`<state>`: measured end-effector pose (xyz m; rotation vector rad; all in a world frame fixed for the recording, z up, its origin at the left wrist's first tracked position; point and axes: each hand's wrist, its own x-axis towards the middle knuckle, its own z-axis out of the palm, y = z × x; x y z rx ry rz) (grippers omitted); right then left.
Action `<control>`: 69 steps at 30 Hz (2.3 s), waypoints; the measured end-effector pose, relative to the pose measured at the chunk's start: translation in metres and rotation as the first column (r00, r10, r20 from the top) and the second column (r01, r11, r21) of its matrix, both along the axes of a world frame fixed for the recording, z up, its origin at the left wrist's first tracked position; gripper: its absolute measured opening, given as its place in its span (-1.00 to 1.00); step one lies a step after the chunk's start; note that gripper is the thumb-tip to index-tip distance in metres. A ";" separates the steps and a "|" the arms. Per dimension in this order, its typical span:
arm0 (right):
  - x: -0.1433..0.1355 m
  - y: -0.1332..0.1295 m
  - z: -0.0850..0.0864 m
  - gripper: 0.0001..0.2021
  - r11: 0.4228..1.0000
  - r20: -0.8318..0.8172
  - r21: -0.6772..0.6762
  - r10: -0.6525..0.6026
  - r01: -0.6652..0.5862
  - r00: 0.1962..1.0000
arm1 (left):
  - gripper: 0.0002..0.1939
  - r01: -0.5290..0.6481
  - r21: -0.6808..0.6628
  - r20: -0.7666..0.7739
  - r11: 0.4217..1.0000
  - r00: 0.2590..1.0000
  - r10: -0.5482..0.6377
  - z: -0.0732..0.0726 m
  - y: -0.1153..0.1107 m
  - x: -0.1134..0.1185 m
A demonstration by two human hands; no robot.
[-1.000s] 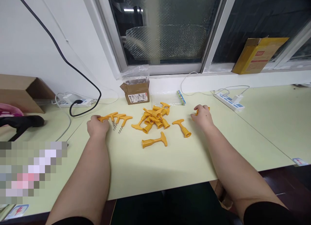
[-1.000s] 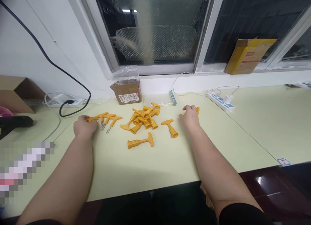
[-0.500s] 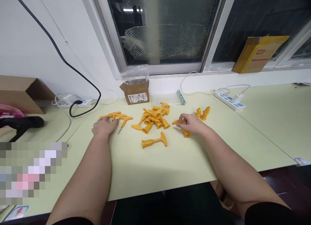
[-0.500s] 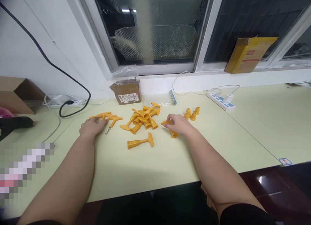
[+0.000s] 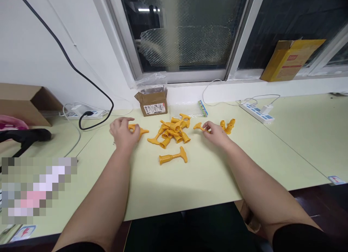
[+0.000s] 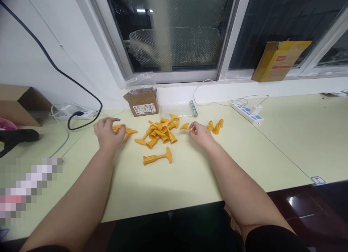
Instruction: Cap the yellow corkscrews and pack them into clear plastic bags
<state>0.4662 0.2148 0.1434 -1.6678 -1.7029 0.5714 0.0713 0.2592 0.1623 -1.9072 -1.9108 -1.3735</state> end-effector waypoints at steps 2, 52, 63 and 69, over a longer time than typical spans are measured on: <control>-0.003 -0.001 0.002 -0.73 0.996 -0.265 0.047 0.086 -0.077 0.960 | -0.72 0.193 0.050 -0.035 0.980 0.981 -0.191 0.009 -0.016 0.032; -0.050 -0.035 -0.015 -0.91 0.779 0.125 0.499 0.370 -0.380 0.921 | -0.73 0.744 -0.107 0.185 0.660 0.667 -0.721 -0.012 -0.059 0.110; -0.038 -0.029 -0.009 -0.88 0.776 0.187 0.591 0.133 -0.219 0.973 | -0.66 0.664 0.063 0.822 0.745 0.389 -0.415 -0.006 -0.047 0.102; 0.007 -0.019 -0.009 -0.76 0.874 -0.090 0.442 -0.183 0.204 0.979 | -0.58 0.567 0.189 0.913 0.802 0.198 -0.356 0.001 -0.031 0.069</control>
